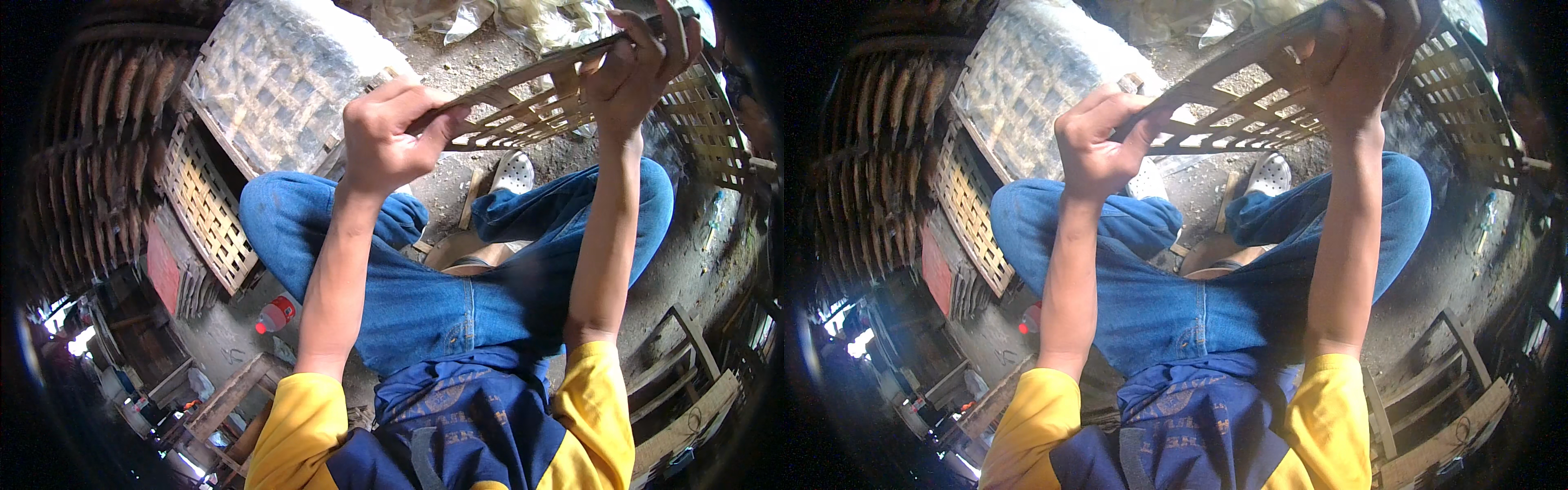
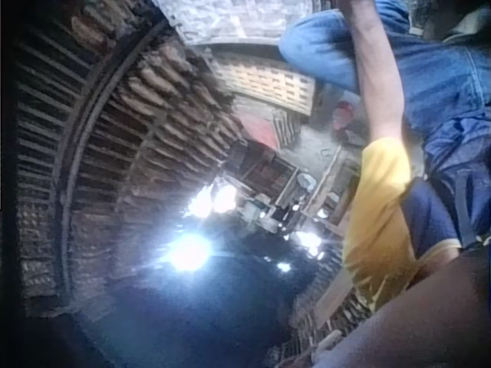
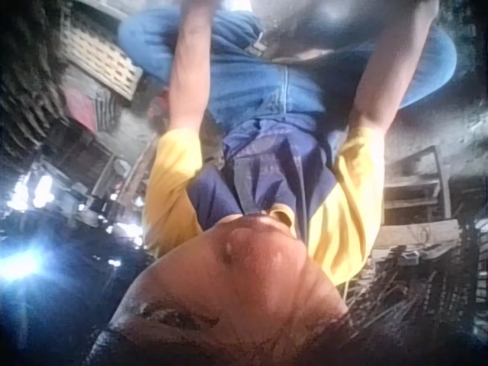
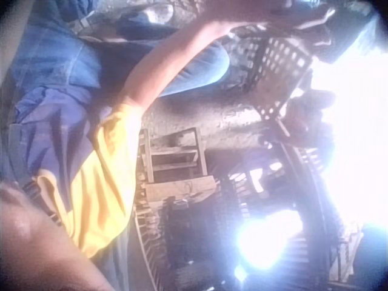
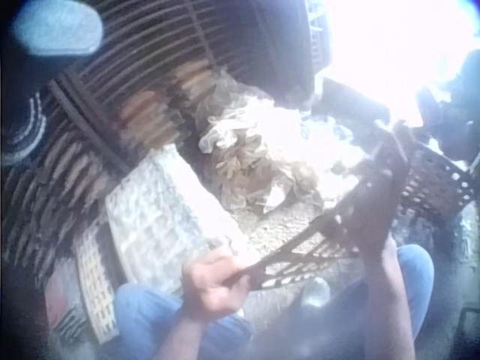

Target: The person sits cross-legged on the floor and weaves thin wooden strips into a square lattice panel by hand. They repeatedly interlace strips, adjust the weave, and occasionally flip the panel to continue the pattern.

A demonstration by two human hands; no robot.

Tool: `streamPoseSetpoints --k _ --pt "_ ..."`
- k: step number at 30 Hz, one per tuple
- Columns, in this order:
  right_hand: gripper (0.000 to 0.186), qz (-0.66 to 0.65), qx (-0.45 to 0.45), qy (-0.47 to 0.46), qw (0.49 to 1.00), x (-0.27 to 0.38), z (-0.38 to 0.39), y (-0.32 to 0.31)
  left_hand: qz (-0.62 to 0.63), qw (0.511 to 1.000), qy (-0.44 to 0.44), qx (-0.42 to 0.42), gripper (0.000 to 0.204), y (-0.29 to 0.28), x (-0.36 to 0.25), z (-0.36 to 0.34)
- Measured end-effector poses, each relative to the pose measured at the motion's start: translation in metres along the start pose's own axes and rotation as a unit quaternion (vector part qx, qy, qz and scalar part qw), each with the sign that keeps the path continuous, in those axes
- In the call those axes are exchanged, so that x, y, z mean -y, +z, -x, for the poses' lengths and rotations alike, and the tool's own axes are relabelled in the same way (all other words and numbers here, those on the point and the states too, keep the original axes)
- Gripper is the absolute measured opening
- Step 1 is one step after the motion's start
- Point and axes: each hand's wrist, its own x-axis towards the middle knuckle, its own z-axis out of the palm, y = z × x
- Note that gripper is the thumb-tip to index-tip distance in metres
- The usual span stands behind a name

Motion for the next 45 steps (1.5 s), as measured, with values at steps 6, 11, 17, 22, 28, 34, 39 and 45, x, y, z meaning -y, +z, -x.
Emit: streamPoseSetpoints --k 6,11,17,22,28,34,39,45 --pt "0.032 -0.036 0.004 0.085 0.996 0.008 0.016 0.002 -0.031 0.998 -0.044 -0.03 0.011 -0.008 0.017 0.003" --pt "0.027 -0.053 0.112 0.363 0.924 -0.003 0.054 -0.006 -0.082 0.989 -0.101 -0.076 0.02 -0.005 0.026 0.002" --pt "0.027 -0.169 0.288 0.551 0.765 0.008 0.076 -0.002 -0.097 0.971 -0.188 -0.11 0.026 -0.008 0.053 0.006" --pt "0.023 -0.198 0.376 0.451 0.785 0.053 0.069 0.011 -0.098 0.958 -0.241 -0.117 0.029 -0.008 0.055 0.009" --pt "0.02 -0.249 0.341 0.355 0.834 0.09 0.078 0.02 -0.073 0.959 -0.252 -0.108 0.031 -0.005 0.046 0.006" --pt "0.023 -0.232 0.283 0.29 0.884 0.094 0.071 0.021 -0.08 0.973 -0.189 -0.107 0.03 -0.002 0.035 0.003" --pt "0.024 -0.244 0.27 0.296 0.883 0.098 0.075 0.022 -0.084 0.979 -0.15 -0.111 0.03 0.0 0.031 0.003" --pt "0.019 -0.239 0.241 0.287 0.896 0.099 0.077 0.019 -0.079 0.983 -0.125 -0.112 0.029 0.002 0.025 0.004"
